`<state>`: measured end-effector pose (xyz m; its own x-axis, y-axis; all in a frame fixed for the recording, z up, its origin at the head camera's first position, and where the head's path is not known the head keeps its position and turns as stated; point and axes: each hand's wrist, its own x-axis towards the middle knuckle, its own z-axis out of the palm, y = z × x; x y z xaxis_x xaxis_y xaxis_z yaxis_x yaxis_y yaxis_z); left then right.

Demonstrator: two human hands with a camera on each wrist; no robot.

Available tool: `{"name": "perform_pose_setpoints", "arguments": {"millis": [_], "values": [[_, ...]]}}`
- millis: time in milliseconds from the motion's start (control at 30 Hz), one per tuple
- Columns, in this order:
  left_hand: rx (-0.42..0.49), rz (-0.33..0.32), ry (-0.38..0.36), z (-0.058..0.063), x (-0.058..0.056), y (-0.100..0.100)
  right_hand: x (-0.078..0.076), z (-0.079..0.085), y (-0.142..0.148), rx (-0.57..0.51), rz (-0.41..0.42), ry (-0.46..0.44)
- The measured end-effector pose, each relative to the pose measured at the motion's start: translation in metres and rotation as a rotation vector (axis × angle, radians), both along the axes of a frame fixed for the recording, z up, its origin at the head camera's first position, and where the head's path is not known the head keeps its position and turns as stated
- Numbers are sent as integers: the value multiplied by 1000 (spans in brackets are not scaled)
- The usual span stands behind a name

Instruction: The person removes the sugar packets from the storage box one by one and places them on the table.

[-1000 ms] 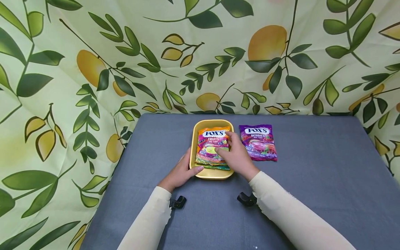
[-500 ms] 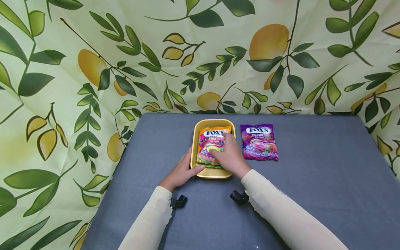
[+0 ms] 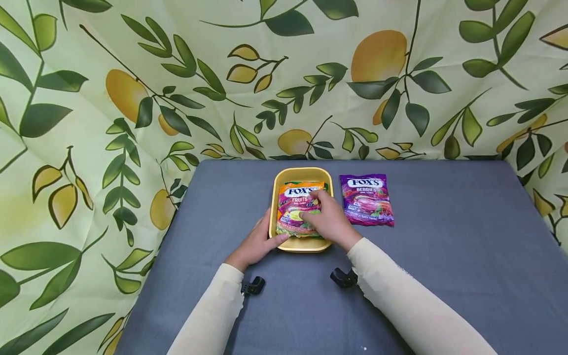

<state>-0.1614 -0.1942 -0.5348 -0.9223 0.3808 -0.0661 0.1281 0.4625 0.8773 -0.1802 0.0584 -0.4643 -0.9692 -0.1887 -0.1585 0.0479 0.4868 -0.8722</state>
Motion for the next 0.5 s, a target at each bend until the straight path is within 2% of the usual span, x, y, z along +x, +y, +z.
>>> {"name": "perform_pose_setpoints", "arguments": {"millis": [267,333,500], "values": [[10,7,-14,0,-1,1,2,0,0,16,55,46],[10,1,-17,8,0,4,0,-3,3,19,69,63],[7,-7,1,9,1,3,-4,-7,9,15,114,70]]}}
